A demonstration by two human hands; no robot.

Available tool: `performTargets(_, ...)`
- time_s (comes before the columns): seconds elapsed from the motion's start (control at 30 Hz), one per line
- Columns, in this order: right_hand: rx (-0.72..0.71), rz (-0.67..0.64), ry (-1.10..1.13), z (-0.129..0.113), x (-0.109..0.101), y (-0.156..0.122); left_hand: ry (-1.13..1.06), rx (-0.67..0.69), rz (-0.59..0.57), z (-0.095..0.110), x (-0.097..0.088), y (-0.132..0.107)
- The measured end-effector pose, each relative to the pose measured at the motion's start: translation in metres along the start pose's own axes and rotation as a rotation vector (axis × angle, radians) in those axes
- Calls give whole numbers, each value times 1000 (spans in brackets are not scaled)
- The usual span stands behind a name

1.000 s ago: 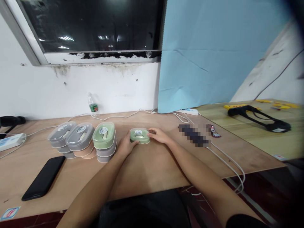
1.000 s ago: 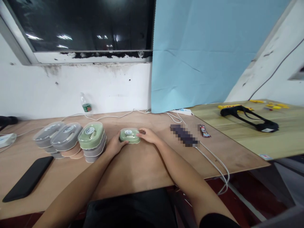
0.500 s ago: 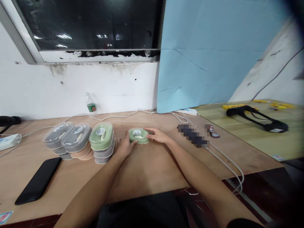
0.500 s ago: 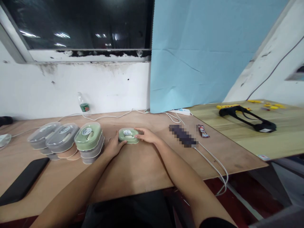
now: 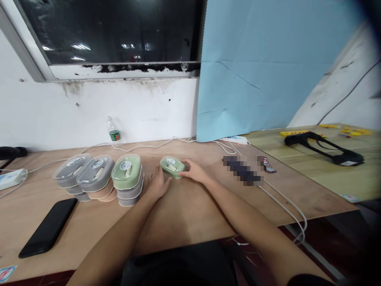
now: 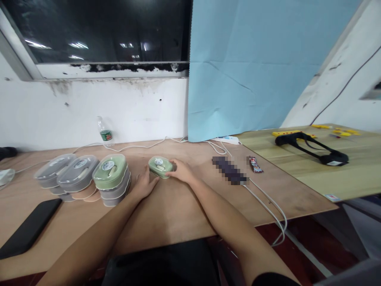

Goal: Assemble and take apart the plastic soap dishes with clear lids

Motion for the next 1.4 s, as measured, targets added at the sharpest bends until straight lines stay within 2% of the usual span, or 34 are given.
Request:
performTargets(0.1, 97, 36, -157, -12, -1, -2, -3, 26, -46, 4, 2, -5)
performTargets(0.2, 116, -4, -224, -22, 0, -3, -10, 60, -19, 12, -4, -10)
performTargets(0.33, -20, -85, -146, -30, 5, -4, 19, 164, 101, 24, -13, -18)
performTargets(0.47, -169, -127, -20, -33, 10, -4, 77, 170, 111, 28, -14, -21)
performTargets(0.57, -212, -120, -7, -31, 11, -3, 99, 148, 106, 28, -14, -21)
performTargets(0.9, -186, -155, -22, -22, 16, -3, 145, 107, 182, 21, -22, -15)
performTargets(0.97, -155, -140, -68, -16, 16, -2, 144, 155, 205, 24, -27, -17)
performTargets(1.03, -142, -125, -136, -9, 15, -1, 122, 264, 212, 31, -32, -22)
performTargets(1.13, -98, -169, -254, 4, 17, -1, 64, 473, 109, 44, -34, -31)
performTargets(1.23, 13, -283, -337, 17, 21, -3, 47, 609, -24, 52, -27, -38)
performTargets(1.33, 49, -344, -356, 24, 24, -4, 75, 660, -94, 52, -19, -41)
performTargets(1.4, 45, -341, -353, 24, 24, -4, 79, 644, -120, 50, -16, -41)
Point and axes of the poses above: each hand's wrist, its own y-axis towards the middle knuckle, its own x-axis out of the palm, z = x × y, the point moved 3 cm from there along y, towards the middle knuckle, and after that the axes turned 11 degrees about -x, right-handed, at the moved point
